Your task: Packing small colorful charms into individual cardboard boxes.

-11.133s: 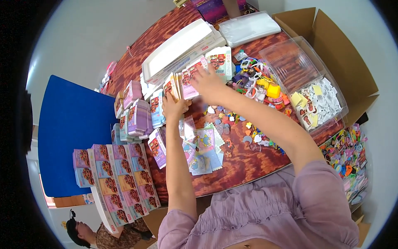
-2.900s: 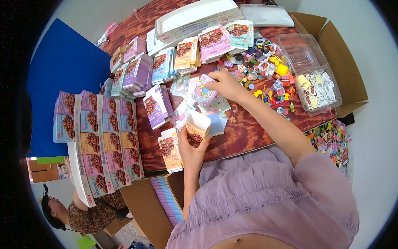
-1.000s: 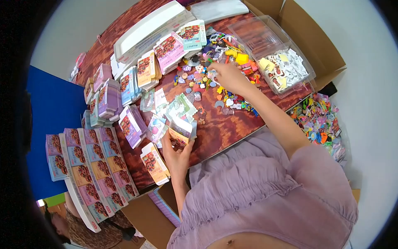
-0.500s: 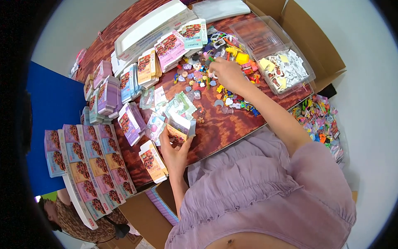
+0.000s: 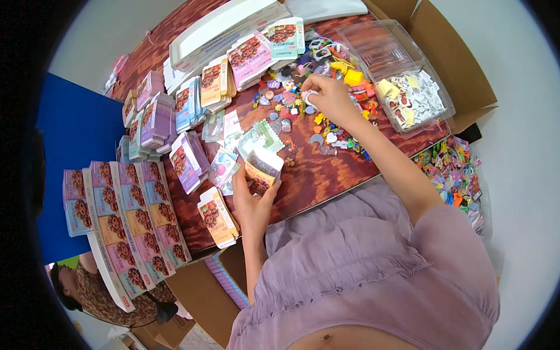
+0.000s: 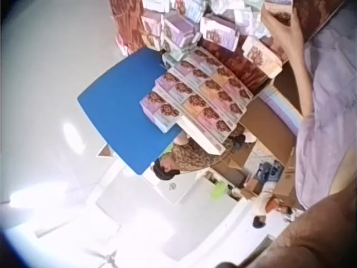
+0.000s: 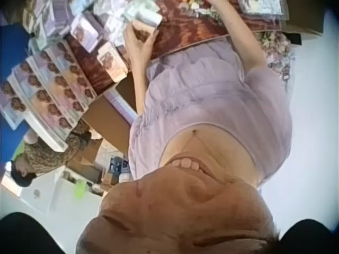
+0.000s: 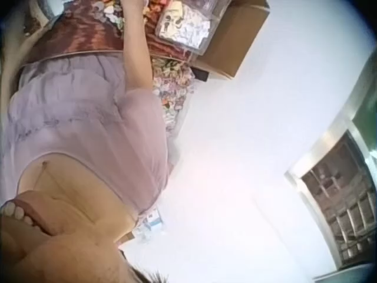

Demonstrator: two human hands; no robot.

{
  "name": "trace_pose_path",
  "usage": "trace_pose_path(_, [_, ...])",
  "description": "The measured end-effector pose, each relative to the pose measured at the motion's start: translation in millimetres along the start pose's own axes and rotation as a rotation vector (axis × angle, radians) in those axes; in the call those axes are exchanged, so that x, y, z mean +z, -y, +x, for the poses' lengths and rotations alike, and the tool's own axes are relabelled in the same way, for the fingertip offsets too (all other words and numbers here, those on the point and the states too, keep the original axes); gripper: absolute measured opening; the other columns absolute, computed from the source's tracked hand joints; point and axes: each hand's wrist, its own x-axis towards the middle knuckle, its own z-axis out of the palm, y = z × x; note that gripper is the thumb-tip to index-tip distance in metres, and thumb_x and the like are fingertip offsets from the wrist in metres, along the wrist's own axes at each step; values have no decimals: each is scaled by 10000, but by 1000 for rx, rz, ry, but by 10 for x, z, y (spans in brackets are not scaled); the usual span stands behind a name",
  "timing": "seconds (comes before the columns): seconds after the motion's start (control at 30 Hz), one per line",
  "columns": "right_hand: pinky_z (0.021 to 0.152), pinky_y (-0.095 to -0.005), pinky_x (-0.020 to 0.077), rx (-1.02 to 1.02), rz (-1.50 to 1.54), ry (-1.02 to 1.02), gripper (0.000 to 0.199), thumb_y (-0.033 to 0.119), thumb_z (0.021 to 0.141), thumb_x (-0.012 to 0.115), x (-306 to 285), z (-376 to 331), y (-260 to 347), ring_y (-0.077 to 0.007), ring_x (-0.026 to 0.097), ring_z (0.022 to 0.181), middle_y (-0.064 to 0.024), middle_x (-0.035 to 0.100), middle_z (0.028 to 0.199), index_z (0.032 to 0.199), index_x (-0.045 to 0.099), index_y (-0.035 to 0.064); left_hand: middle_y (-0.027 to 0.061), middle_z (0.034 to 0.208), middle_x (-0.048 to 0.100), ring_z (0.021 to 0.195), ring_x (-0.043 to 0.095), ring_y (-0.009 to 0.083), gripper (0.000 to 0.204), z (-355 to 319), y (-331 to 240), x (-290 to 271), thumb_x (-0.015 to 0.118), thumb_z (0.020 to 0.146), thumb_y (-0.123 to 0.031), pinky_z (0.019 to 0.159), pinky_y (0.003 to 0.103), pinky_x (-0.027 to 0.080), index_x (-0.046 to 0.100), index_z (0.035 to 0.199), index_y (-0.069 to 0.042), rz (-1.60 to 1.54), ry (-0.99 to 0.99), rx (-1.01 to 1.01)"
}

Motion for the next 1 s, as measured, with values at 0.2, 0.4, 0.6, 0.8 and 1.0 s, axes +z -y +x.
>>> trace_pose_path(0.2, [818,-358,510,-273,-88,408,207,54,823,609,372,-469,775,-231,659,885,-102,687,949,1013,680,10,171,1152,543,1049,565,332,687,47,-79,53,828,715,-96,894,399,473,477,1298,4,38,16,75])
trace_pose_path(0.4, [804,-455,502,-348,-303,411,194,69,775,621,446,-495,976,-346,643,917,-150,651,963,957,675,30,173,1141,543,1048,566,329,701,47,-107,61,833,709,-102,889,398,473,474,1303,4,-9,39,35])
trace_pose_path(0.6, [684,-430,519,-503,-638,169,176,93,782,646,643,-550,998,-289,641,838,-122,586,909,942,595,41,178,1143,539,1052,564,321,734,-12,-103,127,840,700,-116,898,394,470,465,1317,17,-57,63,-28])
trace_pose_path(0.8, [620,-430,525,-537,-579,164,122,87,809,609,641,-637,1015,-314,654,786,-113,593,891,923,585,51,190,1182,528,1065,559,326,720,-2,-36,142,833,717,-103,915,391,465,461,1320,23,-51,-26,1])
trace_pose_path(1.0, [605,-452,525,-426,-597,132,126,99,806,608,551,-740,1049,-328,661,761,-124,608,869,918,584,46,175,1174,517,1023,557,306,708,-19,-24,204,821,721,-55,908,376,466,456,1323,23,-59,-38,40])
